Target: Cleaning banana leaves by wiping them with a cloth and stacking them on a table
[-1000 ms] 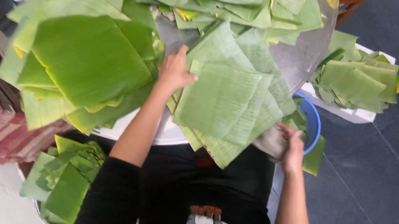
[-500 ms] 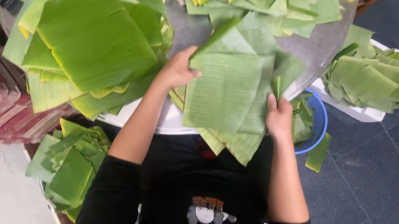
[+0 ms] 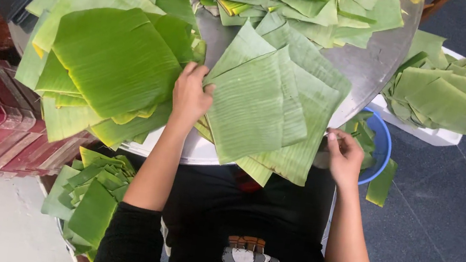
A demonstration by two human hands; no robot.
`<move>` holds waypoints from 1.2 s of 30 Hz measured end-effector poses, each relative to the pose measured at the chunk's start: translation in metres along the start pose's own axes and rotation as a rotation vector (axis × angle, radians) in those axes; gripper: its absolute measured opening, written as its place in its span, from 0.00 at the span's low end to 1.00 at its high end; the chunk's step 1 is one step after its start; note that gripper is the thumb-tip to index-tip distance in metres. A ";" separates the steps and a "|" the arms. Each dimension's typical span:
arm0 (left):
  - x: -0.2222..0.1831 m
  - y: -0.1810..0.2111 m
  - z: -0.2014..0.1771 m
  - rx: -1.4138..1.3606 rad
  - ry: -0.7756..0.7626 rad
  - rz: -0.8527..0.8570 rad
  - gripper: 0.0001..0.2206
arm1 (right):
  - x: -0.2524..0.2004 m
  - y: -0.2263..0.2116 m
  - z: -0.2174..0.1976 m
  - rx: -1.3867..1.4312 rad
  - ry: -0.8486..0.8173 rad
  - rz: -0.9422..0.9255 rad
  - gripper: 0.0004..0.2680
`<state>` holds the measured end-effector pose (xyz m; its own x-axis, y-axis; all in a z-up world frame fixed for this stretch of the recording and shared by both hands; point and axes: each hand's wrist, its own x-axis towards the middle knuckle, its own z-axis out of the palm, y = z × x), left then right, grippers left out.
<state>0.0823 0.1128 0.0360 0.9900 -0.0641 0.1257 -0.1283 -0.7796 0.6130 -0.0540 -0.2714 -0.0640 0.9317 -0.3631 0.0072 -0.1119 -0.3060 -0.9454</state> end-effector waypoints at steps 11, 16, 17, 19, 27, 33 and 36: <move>0.021 0.051 -0.036 -0.447 0.012 0.298 0.08 | -0.018 0.021 -0.020 0.069 -0.047 0.137 0.07; 0.062 0.045 0.020 -0.193 0.026 0.275 0.11 | -0.019 0.047 -0.028 0.066 0.013 0.148 0.06; 0.068 0.037 0.037 -0.007 0.059 0.232 0.17 | -0.019 0.049 -0.029 0.057 0.043 0.136 0.05; 0.054 0.033 0.043 0.176 0.098 0.184 0.24 | -0.021 0.049 -0.033 0.045 0.068 0.117 0.05; -0.069 0.007 0.025 0.234 -0.148 0.334 0.20 | -0.037 -0.004 -0.070 0.144 -0.029 0.025 0.06; -0.061 0.024 0.024 0.432 -0.266 0.270 0.40 | -0.044 -0.153 -0.070 0.493 -0.239 -0.409 0.12; -0.073 0.020 0.046 0.289 -0.034 0.387 0.35 | -0.023 -0.222 -0.003 -0.028 -0.086 -0.734 0.12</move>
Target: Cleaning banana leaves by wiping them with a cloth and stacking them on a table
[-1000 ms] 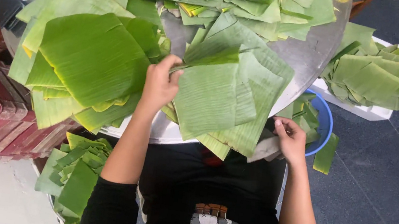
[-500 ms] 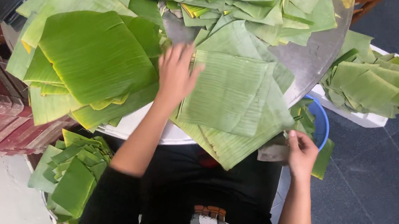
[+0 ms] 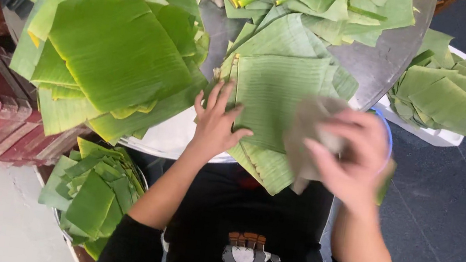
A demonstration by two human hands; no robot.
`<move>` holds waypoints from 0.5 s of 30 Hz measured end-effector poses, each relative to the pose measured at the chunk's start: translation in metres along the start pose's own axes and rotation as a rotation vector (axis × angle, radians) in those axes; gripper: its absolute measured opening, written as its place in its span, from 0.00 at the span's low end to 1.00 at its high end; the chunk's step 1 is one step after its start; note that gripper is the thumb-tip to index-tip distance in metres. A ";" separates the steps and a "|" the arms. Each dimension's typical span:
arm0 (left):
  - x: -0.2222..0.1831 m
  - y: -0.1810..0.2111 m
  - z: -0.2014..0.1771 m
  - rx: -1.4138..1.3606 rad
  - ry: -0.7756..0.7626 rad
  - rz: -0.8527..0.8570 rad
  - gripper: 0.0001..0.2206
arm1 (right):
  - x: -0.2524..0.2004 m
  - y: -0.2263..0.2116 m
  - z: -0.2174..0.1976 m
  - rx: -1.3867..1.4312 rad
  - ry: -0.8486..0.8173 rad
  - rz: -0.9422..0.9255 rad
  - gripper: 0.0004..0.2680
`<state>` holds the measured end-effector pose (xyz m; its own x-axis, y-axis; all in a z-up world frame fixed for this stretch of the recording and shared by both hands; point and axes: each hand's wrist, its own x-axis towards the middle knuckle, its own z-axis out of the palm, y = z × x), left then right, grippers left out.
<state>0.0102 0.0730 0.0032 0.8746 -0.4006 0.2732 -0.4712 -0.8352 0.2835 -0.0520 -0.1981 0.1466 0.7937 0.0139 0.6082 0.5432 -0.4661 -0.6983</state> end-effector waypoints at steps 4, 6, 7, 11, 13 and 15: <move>0.006 -0.009 -0.017 -0.062 -0.063 -0.107 0.30 | 0.007 0.038 0.106 -0.072 -0.310 0.009 0.14; 0.003 -0.022 -0.009 -0.048 -0.083 -0.132 0.44 | -0.006 0.063 0.138 -0.251 -0.466 -0.092 0.15; 0.005 -0.025 -0.010 -0.045 -0.084 -0.135 0.44 | -0.008 0.074 0.143 -0.247 -0.467 -0.092 0.15; 0.012 -0.025 -0.017 -0.128 -0.183 -0.191 0.50 | -0.019 0.110 0.163 -0.233 -0.366 -0.096 0.11; 0.020 -0.026 -0.020 -0.118 -0.248 -0.208 0.49 | -0.019 0.126 0.176 -0.210 -0.332 -0.163 0.07; 0.026 -0.029 -0.022 -0.100 -0.300 -0.226 0.50 | -0.015 0.143 0.191 -0.274 -0.364 -0.238 0.05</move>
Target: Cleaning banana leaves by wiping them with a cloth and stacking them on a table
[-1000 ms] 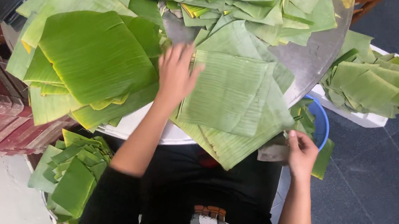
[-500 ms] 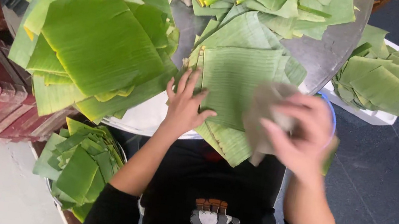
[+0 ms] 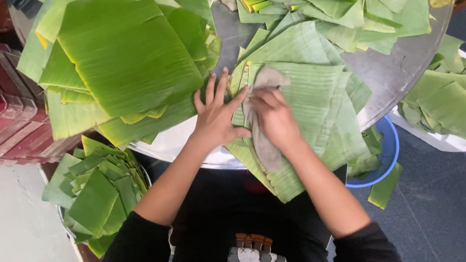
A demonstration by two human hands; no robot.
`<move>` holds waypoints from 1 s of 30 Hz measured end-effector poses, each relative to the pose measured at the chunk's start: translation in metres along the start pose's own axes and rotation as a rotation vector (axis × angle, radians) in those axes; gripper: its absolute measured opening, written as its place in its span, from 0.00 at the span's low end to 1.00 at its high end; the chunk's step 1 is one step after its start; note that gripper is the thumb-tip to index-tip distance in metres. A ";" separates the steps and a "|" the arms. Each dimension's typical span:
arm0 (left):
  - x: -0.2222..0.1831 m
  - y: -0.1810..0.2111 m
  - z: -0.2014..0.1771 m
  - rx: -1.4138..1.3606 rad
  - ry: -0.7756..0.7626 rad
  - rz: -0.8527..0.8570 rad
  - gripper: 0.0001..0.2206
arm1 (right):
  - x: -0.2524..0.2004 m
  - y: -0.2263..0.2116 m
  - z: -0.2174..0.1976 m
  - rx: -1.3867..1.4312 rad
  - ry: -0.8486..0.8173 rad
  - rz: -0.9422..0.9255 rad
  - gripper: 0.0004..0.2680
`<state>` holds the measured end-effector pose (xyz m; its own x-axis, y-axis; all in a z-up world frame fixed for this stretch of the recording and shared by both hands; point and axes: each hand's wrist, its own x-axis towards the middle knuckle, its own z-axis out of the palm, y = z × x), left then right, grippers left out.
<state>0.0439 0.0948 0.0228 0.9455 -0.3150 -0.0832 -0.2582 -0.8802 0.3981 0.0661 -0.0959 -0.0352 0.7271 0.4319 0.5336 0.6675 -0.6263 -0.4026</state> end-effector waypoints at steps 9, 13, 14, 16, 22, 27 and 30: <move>0.003 0.009 -0.008 0.082 -0.076 0.013 0.50 | 0.047 0.069 0.037 -0.315 0.015 0.014 0.06; 0.015 0.009 -0.018 0.098 -0.087 0.022 0.55 | 0.054 0.068 0.006 -0.244 0.042 0.034 0.05; 0.017 0.013 -0.022 0.111 -0.103 0.030 0.55 | 0.053 0.053 -0.014 -0.239 0.063 0.103 0.05; 0.023 0.015 -0.025 0.115 -0.121 0.037 0.55 | 0.048 0.030 -0.033 -0.238 0.077 0.172 0.05; 0.030 0.023 -0.026 0.227 -0.148 0.143 0.53 | 0.025 0.022 -0.020 -0.236 -0.039 0.192 0.10; 0.038 0.029 -0.023 0.284 -0.239 0.128 0.58 | -0.013 0.129 0.009 0.209 0.165 0.324 0.06; 0.045 0.020 -0.008 0.269 -0.272 0.159 0.58 | -0.061 0.206 -0.006 -0.102 0.167 0.253 0.01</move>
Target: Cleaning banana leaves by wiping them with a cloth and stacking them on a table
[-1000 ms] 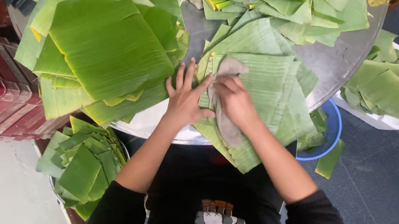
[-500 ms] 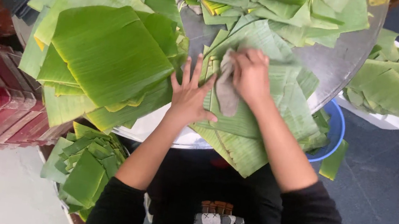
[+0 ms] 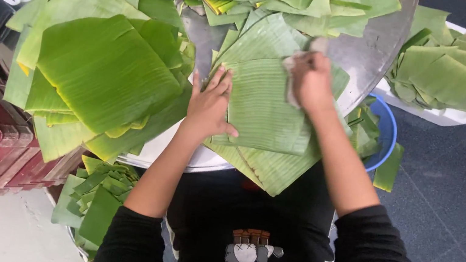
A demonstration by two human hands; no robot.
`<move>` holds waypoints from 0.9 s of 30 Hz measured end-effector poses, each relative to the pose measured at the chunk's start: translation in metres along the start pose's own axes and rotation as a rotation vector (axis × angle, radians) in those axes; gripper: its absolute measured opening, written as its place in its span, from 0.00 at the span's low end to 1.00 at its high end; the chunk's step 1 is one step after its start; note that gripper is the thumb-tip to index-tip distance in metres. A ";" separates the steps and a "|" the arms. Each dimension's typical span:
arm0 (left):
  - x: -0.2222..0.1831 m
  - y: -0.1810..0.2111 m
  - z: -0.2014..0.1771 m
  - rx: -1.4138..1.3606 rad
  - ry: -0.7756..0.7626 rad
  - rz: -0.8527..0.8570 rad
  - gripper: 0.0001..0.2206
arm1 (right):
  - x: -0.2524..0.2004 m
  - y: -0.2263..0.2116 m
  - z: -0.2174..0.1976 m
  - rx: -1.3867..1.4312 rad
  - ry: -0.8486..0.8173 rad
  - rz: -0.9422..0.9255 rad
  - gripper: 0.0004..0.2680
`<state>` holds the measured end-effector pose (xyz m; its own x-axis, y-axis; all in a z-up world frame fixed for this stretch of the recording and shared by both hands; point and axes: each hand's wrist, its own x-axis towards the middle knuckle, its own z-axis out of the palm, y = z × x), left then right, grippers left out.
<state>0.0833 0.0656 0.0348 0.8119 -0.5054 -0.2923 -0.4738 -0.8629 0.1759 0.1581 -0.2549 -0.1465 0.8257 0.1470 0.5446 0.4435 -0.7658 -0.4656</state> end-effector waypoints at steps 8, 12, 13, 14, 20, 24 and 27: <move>0.008 -0.034 0.002 -0.285 0.139 0.094 0.48 | 0.064 -0.159 -0.071 -0.122 0.047 0.093 0.09; 0.011 -0.044 0.018 -0.354 0.242 0.106 0.55 | 0.038 -0.203 0.029 -0.123 -0.194 0.150 0.09; 0.006 -0.041 0.011 -0.350 0.242 0.108 0.55 | 0.032 -0.206 0.022 -0.122 -0.190 0.151 0.09; 0.002 -0.038 0.004 -0.402 0.223 0.107 0.52 | 0.026 -0.209 0.016 -0.110 -0.119 0.046 0.07; 0.000 -0.045 -0.005 -0.441 0.095 0.122 0.41 | -0.023 -0.224 -0.007 0.028 -0.111 -0.174 0.04; 0.000 -0.047 -0.018 -0.414 -0.035 0.133 0.49 | -0.053 -0.242 -0.032 0.141 -0.178 -0.256 0.05; 0.005 -0.047 -0.015 -0.348 -0.047 0.096 0.42 | -0.050 -0.264 -0.070 0.290 -0.297 -0.221 0.05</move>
<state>0.1151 0.1033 0.0391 0.7490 -0.5905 -0.3004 -0.3958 -0.7624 0.5119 -0.0252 -0.1039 -0.0016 0.7456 0.4923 0.4491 0.6643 -0.4953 -0.5598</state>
